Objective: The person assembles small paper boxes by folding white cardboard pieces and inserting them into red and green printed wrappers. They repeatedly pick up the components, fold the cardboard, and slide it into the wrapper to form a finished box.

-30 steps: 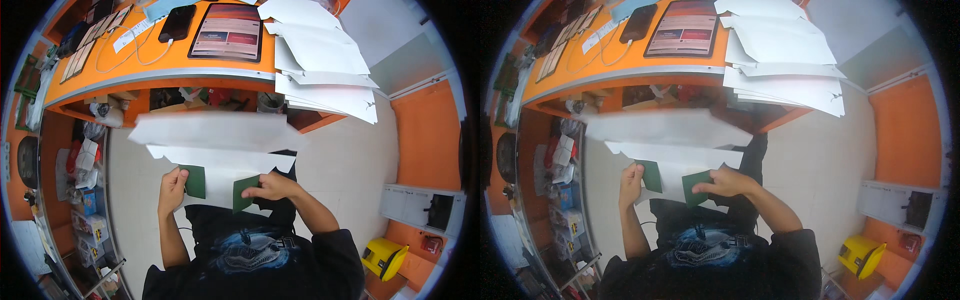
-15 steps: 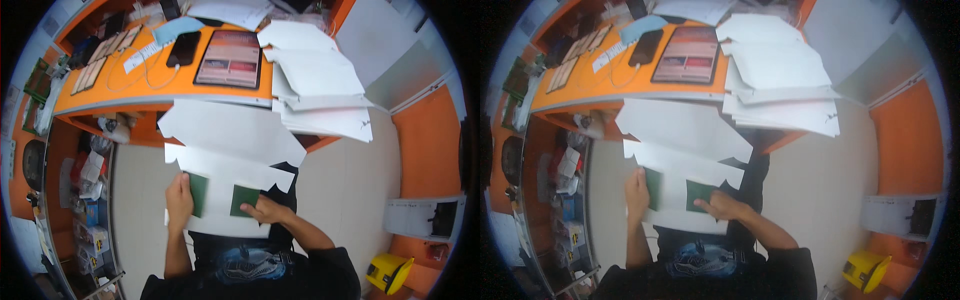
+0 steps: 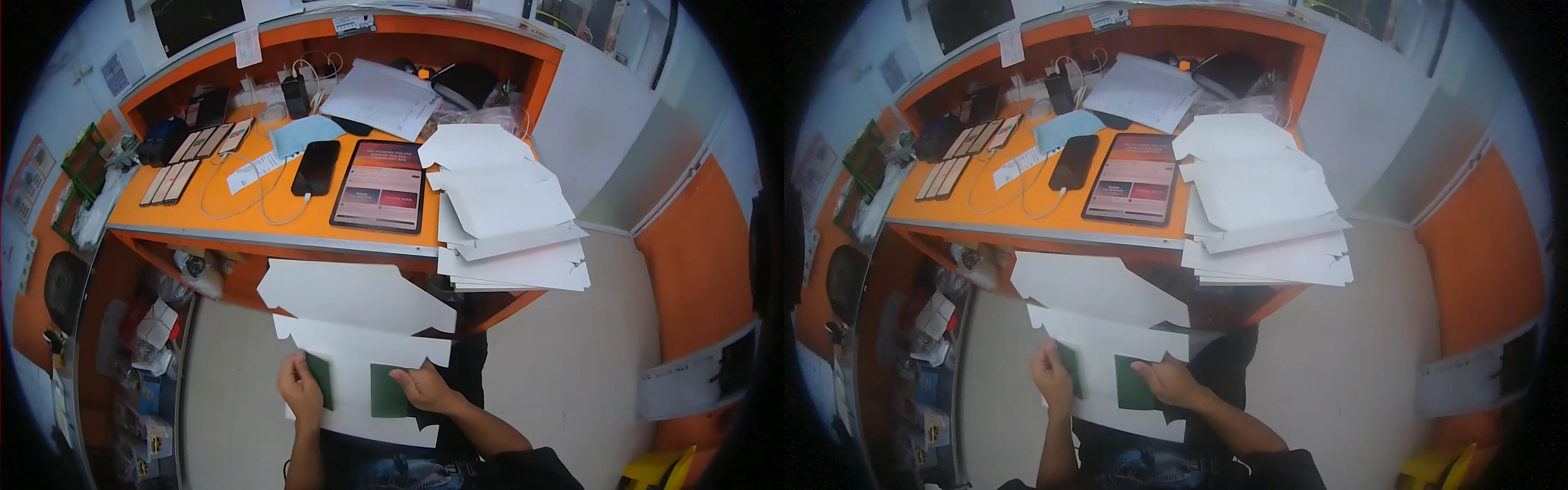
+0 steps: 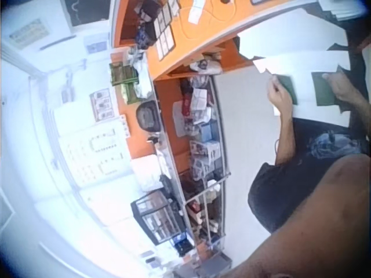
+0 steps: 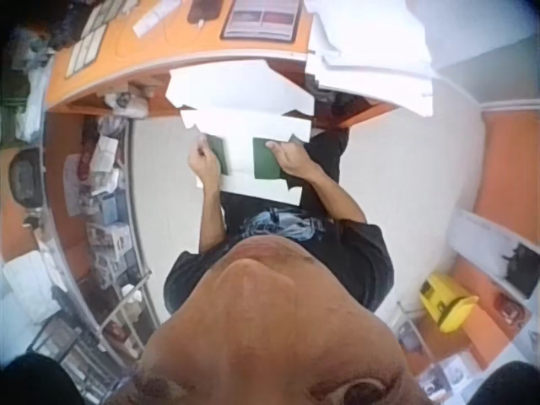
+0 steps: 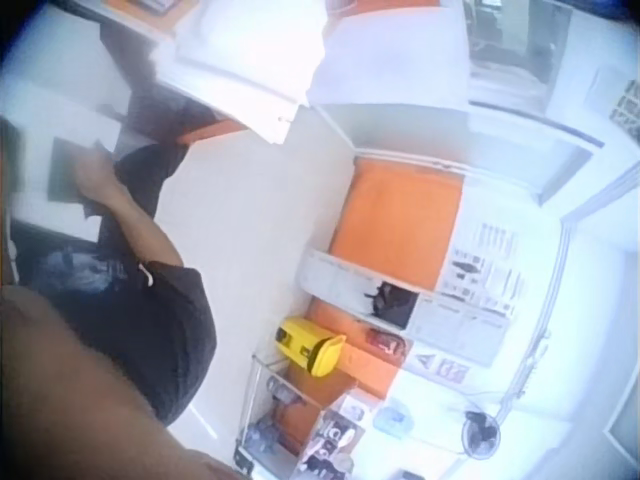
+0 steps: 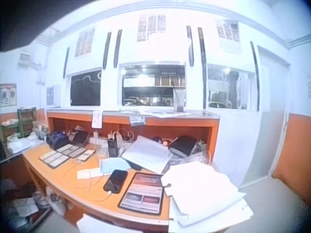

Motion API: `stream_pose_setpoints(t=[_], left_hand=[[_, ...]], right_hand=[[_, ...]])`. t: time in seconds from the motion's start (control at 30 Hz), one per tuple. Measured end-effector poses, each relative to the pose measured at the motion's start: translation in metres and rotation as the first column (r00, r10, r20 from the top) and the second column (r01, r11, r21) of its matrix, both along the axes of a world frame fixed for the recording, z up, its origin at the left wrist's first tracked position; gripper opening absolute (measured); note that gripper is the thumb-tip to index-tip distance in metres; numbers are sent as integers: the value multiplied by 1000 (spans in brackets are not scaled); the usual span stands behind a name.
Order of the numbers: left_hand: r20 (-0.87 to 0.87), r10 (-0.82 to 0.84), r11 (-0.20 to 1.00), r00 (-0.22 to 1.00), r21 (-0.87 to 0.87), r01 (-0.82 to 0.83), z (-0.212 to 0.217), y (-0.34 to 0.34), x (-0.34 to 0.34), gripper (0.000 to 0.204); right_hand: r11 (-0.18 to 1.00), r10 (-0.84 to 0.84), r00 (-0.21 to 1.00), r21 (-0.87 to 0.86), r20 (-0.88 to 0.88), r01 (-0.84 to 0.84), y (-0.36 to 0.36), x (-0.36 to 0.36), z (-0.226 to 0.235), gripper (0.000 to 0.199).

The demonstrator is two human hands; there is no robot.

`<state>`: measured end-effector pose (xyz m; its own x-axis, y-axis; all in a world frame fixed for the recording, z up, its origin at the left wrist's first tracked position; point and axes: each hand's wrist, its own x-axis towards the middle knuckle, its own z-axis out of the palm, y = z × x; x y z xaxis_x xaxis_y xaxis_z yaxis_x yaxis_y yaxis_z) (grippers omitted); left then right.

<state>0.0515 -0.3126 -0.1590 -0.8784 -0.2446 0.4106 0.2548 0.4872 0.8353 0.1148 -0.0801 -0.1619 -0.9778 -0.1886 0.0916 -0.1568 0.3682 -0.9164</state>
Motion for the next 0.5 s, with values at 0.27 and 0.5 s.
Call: stream_pose_setpoints(t=[0.27, 0.5], left_hand=[[225, -537, 761, 813, 545, 352, 49, 29, 71, 47], [128, -586, 611, 800, 718, 333, 72, 14, 66, 26]], right_hand=[[935, 341, 940, 106, -15, -337, -10, -28, 53, 40], [856, 516, 856, -16, -33, -517, -5, -33, 93, 42]])
